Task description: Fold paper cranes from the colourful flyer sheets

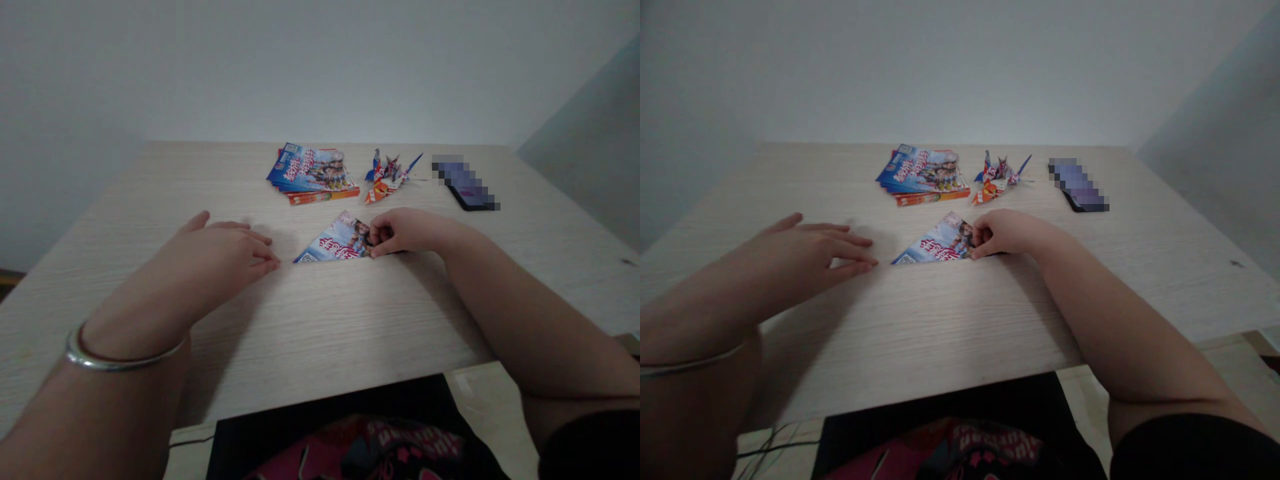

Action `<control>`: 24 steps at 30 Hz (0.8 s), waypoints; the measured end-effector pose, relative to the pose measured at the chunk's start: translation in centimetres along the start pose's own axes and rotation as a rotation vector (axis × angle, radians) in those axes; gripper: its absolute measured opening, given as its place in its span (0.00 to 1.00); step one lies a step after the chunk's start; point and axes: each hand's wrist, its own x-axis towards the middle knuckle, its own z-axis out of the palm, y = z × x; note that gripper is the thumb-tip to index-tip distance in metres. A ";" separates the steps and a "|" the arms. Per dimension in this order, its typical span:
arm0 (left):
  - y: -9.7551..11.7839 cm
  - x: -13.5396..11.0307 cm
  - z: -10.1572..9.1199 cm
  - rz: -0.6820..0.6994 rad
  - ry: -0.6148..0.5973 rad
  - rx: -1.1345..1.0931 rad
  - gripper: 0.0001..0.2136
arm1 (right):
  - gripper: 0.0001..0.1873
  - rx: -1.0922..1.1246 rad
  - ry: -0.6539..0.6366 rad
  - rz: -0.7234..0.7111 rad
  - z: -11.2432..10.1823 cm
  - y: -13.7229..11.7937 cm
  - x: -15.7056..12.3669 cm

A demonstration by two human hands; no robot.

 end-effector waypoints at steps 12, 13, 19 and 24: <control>4.7 3.0 0.4 0.134 0.160 -0.142 0.13 | 0.19 0.148 0.153 -0.016 -0.4 -0.9 -1.3; 5.0 3.1 0.4 0.106 0.172 -0.161 0.13 | 0.22 0.168 0.222 -0.006 -0.4 -0.9 -1.2; 5.9 3.1 0.1 0.017 0.210 -0.274 0.10 | 0.25 0.159 0.505 -0.041 0.4 -1.5 -0.5; 6.1 3.1 0.4 0.003 0.199 -0.348 0.13 | 0.12 0.047 0.447 0.005 0.9 -2.5 -0.3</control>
